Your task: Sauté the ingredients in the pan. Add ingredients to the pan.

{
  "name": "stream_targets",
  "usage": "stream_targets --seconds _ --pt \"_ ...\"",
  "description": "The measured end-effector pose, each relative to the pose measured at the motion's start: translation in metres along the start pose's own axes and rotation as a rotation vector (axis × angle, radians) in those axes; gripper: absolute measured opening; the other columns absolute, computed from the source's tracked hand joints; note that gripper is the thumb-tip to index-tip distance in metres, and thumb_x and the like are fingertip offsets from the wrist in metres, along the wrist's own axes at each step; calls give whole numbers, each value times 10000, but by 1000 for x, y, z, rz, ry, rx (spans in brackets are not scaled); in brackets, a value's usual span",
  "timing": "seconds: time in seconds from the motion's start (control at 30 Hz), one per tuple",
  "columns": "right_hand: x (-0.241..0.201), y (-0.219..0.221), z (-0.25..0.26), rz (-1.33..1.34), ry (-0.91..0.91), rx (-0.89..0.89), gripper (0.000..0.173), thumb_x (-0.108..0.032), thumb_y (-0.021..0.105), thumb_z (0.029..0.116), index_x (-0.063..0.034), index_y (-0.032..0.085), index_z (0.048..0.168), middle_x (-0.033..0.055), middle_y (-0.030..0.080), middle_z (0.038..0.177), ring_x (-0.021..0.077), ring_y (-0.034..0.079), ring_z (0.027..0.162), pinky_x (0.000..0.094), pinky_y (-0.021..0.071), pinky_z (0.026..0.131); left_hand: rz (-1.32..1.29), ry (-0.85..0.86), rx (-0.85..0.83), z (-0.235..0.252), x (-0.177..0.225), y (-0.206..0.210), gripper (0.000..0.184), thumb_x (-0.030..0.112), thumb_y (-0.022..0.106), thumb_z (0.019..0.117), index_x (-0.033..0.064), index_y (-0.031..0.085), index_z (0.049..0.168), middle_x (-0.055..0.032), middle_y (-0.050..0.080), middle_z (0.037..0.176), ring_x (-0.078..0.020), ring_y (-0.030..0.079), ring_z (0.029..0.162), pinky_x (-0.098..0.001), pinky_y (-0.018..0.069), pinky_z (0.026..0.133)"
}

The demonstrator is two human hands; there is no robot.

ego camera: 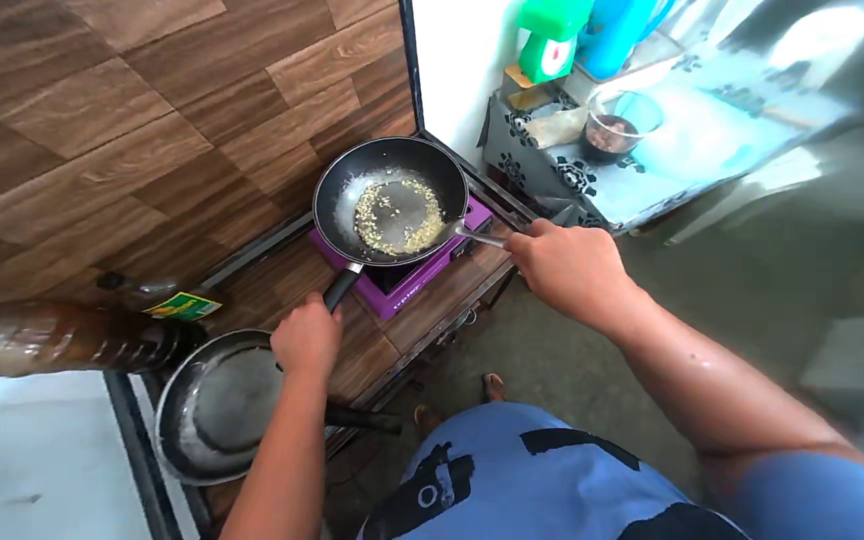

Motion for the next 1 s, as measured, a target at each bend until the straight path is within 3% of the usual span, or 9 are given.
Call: stream_targets --seconds 0.13,0.27,0.4,0.47,0.57,0.7,0.8,1.0 --pt "-25 24 59 74 62 -108 264 -141 505 1056 -88 658 1265 258 641 1210 460 687 918 598 537 688 8 -15 -44 5 -4 2 379 229 574 1046 -2 578 1346 -298 673 1183 -486 650 1142 -651 510 916" --pt "-43 50 113 173 53 10 297 -194 491 1072 -129 646 1316 244 627 1272 450 693 932 601 547 720 9 -36 -46 8 -5 5 346 183 578 1034 14 575 1336 -278 682 1172 -468 666 1119 -639 530 890" --pt "-43 61 139 153 -8 20 329 -135 472 1065 -133 624 1356 247 592 1348 462 690 932 619 543 727 -10 -35 -44 8 -6 8 319 159 576 1027 -4 578 1302 -274 688 1140 -472 674 1094 -633 540 863" --pt "-32 60 131 126 6 -5 330 -94 491 1044 -103 620 1347 280 599 1320 495 683 932 640 539 720 -27 -33 -49 9 -7 8 324 146 578 1024 -3 579 1312 -272 688 1151 -464 673 1104 -626 540 872" --pt "-17 49 93 80 69 -42 295 -143 503 1056 -78 630 1313 286 637 1230 501 683 923 649 536 704 -32 -31 -63 11 -8 8 327 149 582 1023 1 578 1315 -257 690 1164 -445 674 1114 -614 541 884" --pt "12 32 31 124 65 27 260 -267 557 1065 -147 714 1234 211 696 1118 450 694 908 644 533 707 -52 -6 -58 14 -13 12 346 154 602 1011 19 576 1329 -261 699 1129 -456 682 1084 -625 541 860" --pt "12 17 5 143 -25 78 227 -246 613 1037 -145 756 1181 195 725 1054 440 706 885 638 530 684 -109 0 -76 15 -16 17 384 219 600 1031 14 562 1353 -271 696 1136 -473 670 1103 -645 518 891" --pt "-32 34 67 125 7 -7 271 -244 532 1065 -144 713 1239 220 694 1142 455 695 930 639 532 712 -127 41 -30 6 -12 5 450 362 595 1042 18 592 1331 -271 686 1156 -469 669 1094 -647 515 884"
Point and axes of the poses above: each hand's wrist, its own z-axis towards the middle knuckle, its own y-axis out of the palm, x = y × z, the point moved 3 cm from there along z, towards the middle knuckle
